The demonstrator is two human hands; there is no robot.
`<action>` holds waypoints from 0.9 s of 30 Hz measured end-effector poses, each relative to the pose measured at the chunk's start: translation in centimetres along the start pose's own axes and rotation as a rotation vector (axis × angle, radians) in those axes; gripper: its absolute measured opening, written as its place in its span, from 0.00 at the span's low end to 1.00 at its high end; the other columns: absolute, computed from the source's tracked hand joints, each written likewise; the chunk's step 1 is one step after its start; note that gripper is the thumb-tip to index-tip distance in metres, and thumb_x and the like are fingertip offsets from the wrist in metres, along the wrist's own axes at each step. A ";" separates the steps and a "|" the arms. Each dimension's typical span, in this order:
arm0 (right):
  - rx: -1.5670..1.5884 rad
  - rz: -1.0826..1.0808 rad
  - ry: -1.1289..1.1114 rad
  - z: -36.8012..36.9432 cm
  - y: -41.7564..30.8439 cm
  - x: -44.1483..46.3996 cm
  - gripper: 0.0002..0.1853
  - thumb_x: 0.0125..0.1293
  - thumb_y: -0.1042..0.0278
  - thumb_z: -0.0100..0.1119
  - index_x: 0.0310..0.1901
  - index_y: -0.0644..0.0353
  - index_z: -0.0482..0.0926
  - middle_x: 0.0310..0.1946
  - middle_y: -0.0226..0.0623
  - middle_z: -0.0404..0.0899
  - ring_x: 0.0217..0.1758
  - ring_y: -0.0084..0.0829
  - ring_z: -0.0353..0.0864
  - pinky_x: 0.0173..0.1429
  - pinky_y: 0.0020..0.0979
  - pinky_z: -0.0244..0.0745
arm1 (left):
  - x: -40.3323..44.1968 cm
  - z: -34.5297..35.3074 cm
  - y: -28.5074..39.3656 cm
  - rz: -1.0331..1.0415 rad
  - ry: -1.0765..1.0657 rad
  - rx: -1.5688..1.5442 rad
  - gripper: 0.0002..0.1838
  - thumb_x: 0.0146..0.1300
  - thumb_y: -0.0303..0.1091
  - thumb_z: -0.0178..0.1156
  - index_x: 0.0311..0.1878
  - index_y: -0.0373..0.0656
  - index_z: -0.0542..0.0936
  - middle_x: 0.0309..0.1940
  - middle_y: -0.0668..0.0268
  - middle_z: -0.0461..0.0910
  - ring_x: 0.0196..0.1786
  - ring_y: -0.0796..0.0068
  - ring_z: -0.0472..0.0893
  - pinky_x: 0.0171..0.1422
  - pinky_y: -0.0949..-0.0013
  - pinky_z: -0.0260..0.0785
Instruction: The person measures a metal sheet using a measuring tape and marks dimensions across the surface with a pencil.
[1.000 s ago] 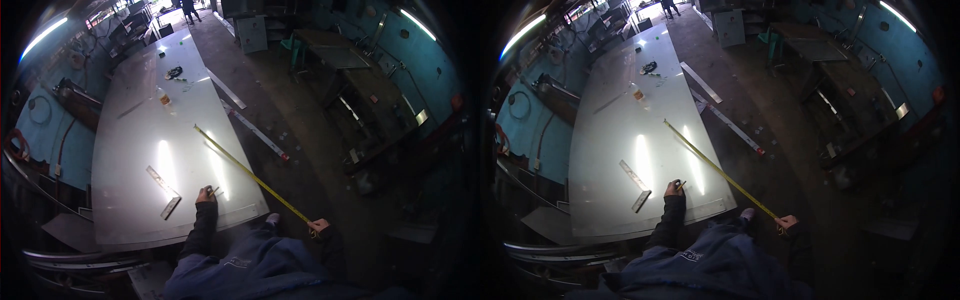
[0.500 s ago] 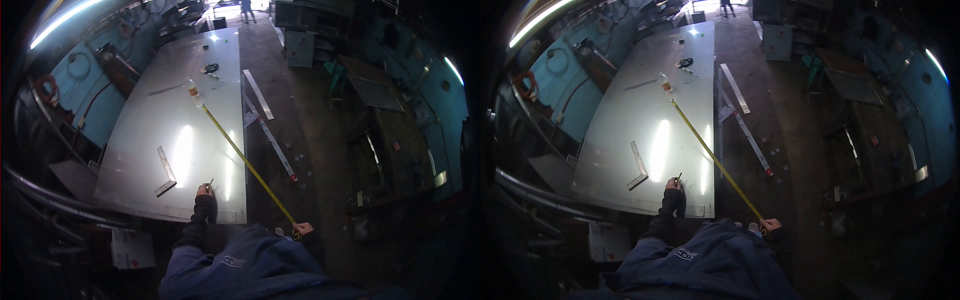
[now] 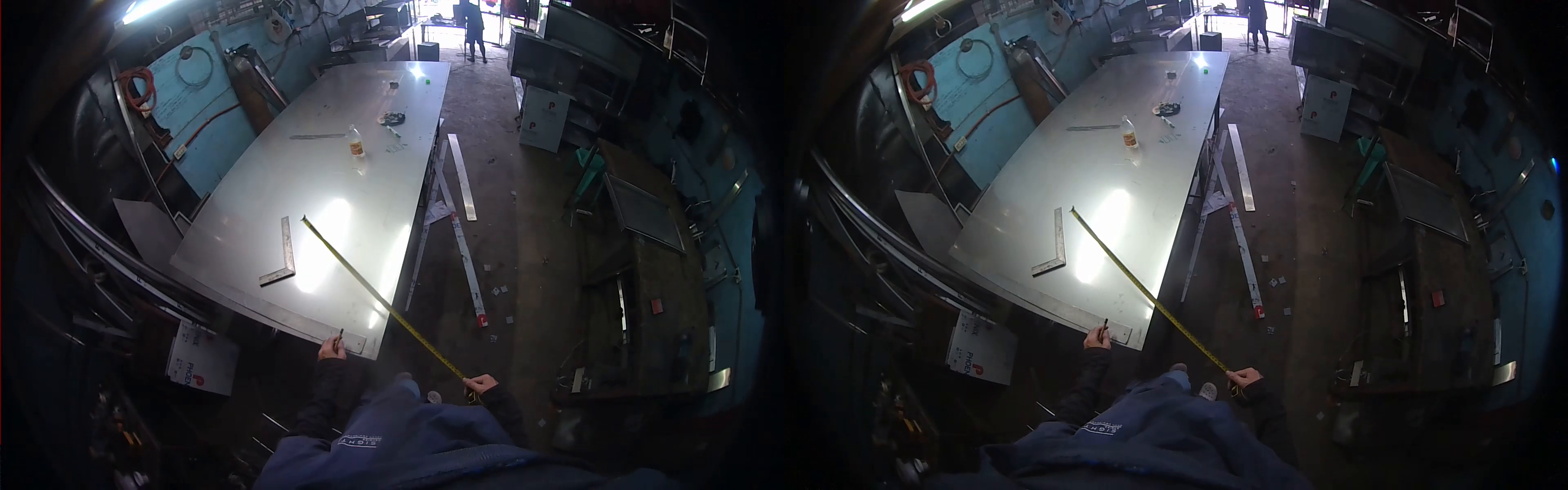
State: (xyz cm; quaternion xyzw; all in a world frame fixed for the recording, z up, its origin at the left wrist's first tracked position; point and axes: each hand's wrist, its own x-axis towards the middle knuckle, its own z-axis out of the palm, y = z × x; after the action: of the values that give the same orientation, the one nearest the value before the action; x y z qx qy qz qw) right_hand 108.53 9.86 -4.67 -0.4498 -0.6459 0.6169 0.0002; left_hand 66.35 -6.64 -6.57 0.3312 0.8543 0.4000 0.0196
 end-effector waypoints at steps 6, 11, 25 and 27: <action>-0.015 -0.080 -0.011 1.0 -0.2 1.0 0.22 0.62 0.45 0.56 0.30 0.58 0.86 0.21 0.31 0.81 0.26 0.22 0.79 0.33 0.27 0.71 | 2.1 0.8 -0.2 -0.010 -0.015 0.028 0.10 0.56 0.34 0.58 0.40 0.44 0.80 0.34 0.55 0.78 0.38 0.53 0.79 0.43 0.58 0.72; -0.030 -0.109 0.033 3.0 -0.4 2.4 0.22 0.64 0.48 0.54 0.29 0.60 0.85 0.22 0.30 0.81 0.28 0.20 0.76 0.37 0.27 0.71 | 5.1 3.0 1.6 0.174 -0.155 0.114 0.11 0.56 0.33 0.58 0.42 0.46 0.77 0.35 0.57 0.76 0.36 0.53 0.79 0.39 0.57 0.72; 0.088 -0.080 0.024 7.5 -3.2 3.1 0.19 0.64 0.49 0.55 0.34 0.57 0.86 0.21 0.29 0.79 0.28 0.20 0.74 0.37 0.27 0.69 | 4.9 3.8 4.2 0.254 -0.103 0.200 0.10 0.51 0.32 0.58 0.39 0.52 0.76 0.33 0.64 0.74 0.36 0.59 0.78 0.36 0.57 0.72; 0.122 -0.102 0.006 7.0 -3.1 4.3 0.19 0.64 0.48 0.55 0.34 0.56 0.86 0.21 0.28 0.79 0.28 0.20 0.74 0.37 0.27 0.69 | 4.9 3.9 4.2 0.237 -0.094 0.180 0.10 0.51 0.32 0.58 0.39 0.52 0.77 0.33 0.64 0.74 0.36 0.59 0.78 0.37 0.56 0.72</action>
State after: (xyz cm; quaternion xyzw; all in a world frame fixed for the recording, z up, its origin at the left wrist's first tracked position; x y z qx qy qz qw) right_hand 100.27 7.29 -6.30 -0.4173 -0.6293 0.6529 0.0606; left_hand 66.04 0.73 -5.10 0.4487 0.8397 0.3054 -0.0175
